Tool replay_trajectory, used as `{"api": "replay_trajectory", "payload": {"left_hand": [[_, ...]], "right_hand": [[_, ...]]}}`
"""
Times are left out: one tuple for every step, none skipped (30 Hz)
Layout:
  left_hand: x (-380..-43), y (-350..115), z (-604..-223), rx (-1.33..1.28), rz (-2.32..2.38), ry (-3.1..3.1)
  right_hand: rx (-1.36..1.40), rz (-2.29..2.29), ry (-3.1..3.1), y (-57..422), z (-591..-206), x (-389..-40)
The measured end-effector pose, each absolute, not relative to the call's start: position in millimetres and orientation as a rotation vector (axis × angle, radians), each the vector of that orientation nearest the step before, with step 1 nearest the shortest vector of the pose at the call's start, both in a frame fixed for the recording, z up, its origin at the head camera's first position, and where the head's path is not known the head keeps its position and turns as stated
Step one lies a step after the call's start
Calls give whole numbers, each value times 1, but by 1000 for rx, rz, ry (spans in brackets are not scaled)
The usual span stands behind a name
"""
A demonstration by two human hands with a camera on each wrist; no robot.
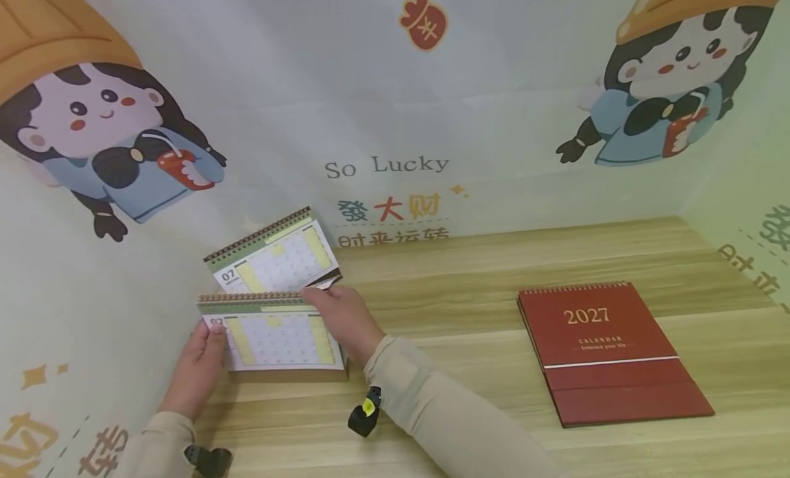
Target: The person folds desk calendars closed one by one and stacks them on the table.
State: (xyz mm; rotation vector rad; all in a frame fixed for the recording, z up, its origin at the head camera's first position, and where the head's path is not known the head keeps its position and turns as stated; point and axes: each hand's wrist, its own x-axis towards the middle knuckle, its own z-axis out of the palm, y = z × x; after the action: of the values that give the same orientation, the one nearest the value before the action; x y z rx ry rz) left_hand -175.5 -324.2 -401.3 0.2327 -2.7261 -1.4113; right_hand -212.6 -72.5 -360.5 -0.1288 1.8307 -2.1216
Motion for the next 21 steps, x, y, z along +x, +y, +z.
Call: {"api": "replay_trajectory", "payload": {"left_hand": [[-175, -324, -401, 234, -1411, -2721], [-175, -324, -401, 235, -1412, -2716], [-174, -324, -401, 234, -1407, -2711], [-174, -324, -401, 228, -1407, -2705], [-174, -324, -401, 221, -1409, -2700], [-174, -325, -401, 217, -1406, -2695], [-174, -324, -402, 215, -1405, -2693], [-174, -324, -402, 216, -1407, -2692], [-174, -324, -402, 217, -1406, -2691], [-174, -324, -402, 220, -1407, -2689], [-174, -324, -402, 229, -1406, -2691], [-174, -324, -402, 236, -1406, -2693], [-174, -323, -402, 243, -1407, -2695], [-173, -323, -402, 246, -1408, -2696], [-174, -323, -402, 250, -1409, -2698], [-173, -323, -402, 253, -1407, -2700], [-173, -323, -402, 254, -1405, -2703], [-173, -322, -402, 253, -1404, -2703], [-173, -322, -402, 253, -1401, -2704], [-173, -322, -402, 254, -1400, -2706], [-173, -322, -402, 257, -1398, -2708]], "right_hand": [[-134, -2127, 1820, -73, -360, -213], [-142, -2134, 1805, -73, -360, -213], [-147, -2137, 1797, -73, -359, -213], [-153, -2141, 1785, -73, -359, -213], [-160, -2145, 1770, -73, -358, -213], [-158, -2147, 1761, -73, -358, -214], [-160, -2148, 1753, -72, -358, -214], [-160, -2149, 1747, -72, -358, -214], [-161, -2149, 1742, -72, -358, -214], [-169, -2148, 1735, -71, -357, -215], [-173, -2147, 1732, -71, -357, -215], [-178, -2147, 1730, -71, -357, -215], [-181, -2149, 1724, -71, -357, -215], [-183, -2149, 1720, -71, -357, -215], [-186, -2150, 1715, -70, -357, -215], [-190, -2150, 1711, -70, -357, -216], [-189, -2151, 1704, -70, -357, -216], [-194, -2147, 1705, -70, -356, -216], [-195, -2146, 1700, -70, -356, -217], [-198, -2144, 1697, -69, -356, -217], [-198, -2143, 1693, -69, -356, -217]]}}
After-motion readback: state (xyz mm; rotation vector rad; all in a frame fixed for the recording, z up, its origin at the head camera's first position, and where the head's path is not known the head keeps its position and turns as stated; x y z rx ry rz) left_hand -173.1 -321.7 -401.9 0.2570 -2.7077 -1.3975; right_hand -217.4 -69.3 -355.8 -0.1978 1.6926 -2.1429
